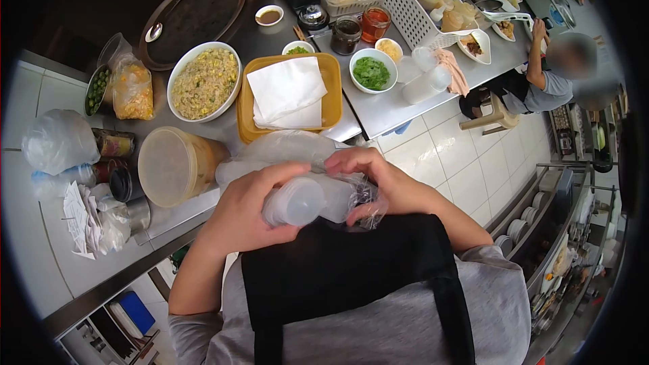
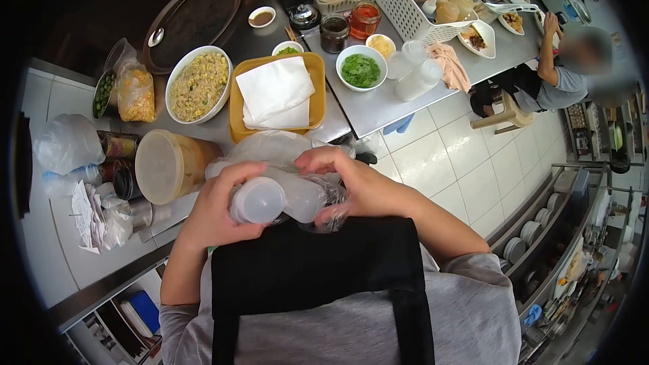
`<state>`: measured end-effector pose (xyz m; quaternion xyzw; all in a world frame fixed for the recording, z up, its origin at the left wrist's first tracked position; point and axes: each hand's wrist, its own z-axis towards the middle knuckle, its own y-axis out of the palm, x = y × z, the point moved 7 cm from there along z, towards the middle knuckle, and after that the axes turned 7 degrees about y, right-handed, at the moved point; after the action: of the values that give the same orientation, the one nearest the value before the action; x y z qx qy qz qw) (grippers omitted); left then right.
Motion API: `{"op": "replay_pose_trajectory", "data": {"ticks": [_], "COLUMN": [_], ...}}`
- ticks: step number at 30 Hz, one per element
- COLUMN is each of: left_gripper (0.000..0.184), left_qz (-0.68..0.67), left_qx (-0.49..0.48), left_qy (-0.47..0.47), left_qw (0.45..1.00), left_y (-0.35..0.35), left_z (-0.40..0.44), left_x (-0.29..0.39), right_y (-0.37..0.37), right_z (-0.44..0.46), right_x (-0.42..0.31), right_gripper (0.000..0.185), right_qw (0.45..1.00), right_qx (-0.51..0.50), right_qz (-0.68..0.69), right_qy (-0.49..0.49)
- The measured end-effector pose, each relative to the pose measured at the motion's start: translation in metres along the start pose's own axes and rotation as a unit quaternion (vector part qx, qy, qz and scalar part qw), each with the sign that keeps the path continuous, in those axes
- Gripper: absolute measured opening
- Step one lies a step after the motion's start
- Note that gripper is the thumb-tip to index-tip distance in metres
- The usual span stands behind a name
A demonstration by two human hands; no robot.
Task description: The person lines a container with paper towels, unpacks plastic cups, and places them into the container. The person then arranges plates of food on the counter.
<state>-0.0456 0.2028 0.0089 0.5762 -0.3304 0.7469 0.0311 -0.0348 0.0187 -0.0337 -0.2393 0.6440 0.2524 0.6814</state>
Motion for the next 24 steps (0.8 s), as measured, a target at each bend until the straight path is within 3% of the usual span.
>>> {"op": "replay_pose_trajectory", "data": {"ticks": [1,2,4,7,13,17,19,20,22,24], "left_gripper": [0.065,0.065,0.071,0.075,0.073,0.069,0.070,0.070,0.072,0.075], "left_qz": [0.023,0.022,-0.022,-0.047,-0.127,-0.170,-0.201,-0.200,-0.194,-0.166], "left_qx": [-0.007,-0.008,-0.053,-0.026,-0.009,0.026,0.047,0.048,0.083,0.082], "left_qy": [0.066,0.061,0.106,0.120,0.138,0.162,0.162,0.162,0.155,0.164], "left_qw": [0.998,0.998,0.993,0.991,0.982,0.972,0.965,0.965,0.965,0.969], "left_y": [-0.002,-0.004,0.001,0.000,0.001,0.004,0.004,0.006,0.005,0.004], "left_z": [-0.002,-0.004,-0.008,-0.014,-0.028,-0.038,-0.042,-0.044,-0.046,-0.044], "left_x": [0.004,-0.001,-0.004,-0.010,-0.023,-0.031,-0.035,-0.036,-0.039,-0.036], "right_y": [0.002,0.002,0.004,0.006,0.005,0.002,0.004,0.003,-0.001,0.012], "right_z": [-0.001,-0.001,0.000,0.001,-0.004,-0.002,-0.003,0.000,0.004,0.012], "right_x": [0.004,0.000,-0.006,-0.007,0.009,-0.005,-0.027,-0.031,-0.049,-0.046], "right_gripper": [0.059,0.059,0.071,0.062,0.042,0.054,0.069,0.069,0.082,0.085], "right_qw": [1.000,1.000,0.987,0.980,0.968,0.952,0.951,0.951,0.978,0.974], "right_qx": [0.002,0.001,-0.044,-0.071,-0.048,-0.091,-0.186,-0.187,-0.192,-0.198], "right_qz": [0.019,0.023,-0.148,-0.185,-0.247,-0.292,-0.245,-0.245,0.075,0.110], "right_qy": [0.005,0.007,0.048,-0.021,-0.015,-0.009,0.022,0.020,-0.005,-0.024]}}
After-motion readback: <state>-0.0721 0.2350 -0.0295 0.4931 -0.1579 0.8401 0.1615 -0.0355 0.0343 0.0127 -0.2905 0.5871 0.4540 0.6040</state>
